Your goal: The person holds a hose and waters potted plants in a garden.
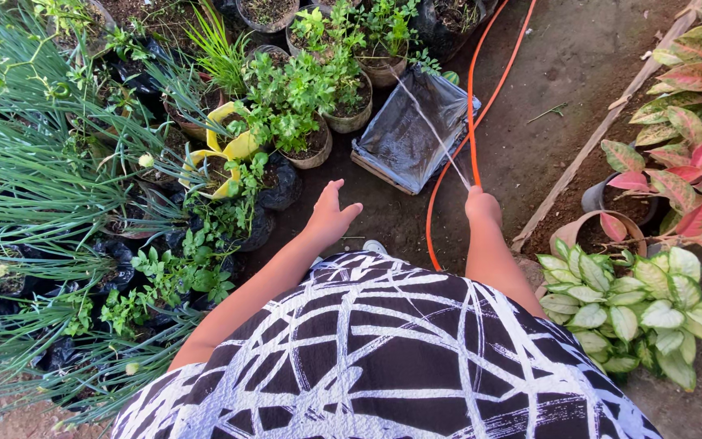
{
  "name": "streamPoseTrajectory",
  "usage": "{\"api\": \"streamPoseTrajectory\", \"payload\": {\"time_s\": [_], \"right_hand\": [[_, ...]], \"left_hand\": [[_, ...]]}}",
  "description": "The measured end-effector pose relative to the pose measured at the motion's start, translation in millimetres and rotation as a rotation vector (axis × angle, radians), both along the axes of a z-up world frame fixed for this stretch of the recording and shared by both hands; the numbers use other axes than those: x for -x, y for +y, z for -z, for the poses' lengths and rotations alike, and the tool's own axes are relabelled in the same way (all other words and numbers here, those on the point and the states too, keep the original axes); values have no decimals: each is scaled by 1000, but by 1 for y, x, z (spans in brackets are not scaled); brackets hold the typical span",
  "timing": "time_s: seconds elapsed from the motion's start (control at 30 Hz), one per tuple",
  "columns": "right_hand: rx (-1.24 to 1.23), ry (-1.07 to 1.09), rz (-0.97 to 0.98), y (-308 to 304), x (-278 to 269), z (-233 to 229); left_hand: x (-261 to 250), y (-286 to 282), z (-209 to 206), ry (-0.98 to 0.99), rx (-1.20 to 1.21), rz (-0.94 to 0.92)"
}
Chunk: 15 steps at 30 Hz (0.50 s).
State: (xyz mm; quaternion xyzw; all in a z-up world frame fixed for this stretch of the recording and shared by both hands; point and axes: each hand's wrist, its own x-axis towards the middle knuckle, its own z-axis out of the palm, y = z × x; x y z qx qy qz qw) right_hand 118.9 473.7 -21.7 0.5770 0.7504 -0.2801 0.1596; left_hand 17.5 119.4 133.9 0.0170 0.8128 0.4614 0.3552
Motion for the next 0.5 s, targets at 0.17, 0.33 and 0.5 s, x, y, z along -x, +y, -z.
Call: {"api": "streamPoseTrajectory", "payload": {"time_s": [0.17,0.33,0.5], "right_hand": [[36,25,10,-3,1,4],[37,96,48,-2,9,24],[166,208,105,-25,20,13]], "left_hand": [[2,-3,32,275,10,119],[3,-3,42,266,10,122],[0,-3,46,283,2,121]]}}
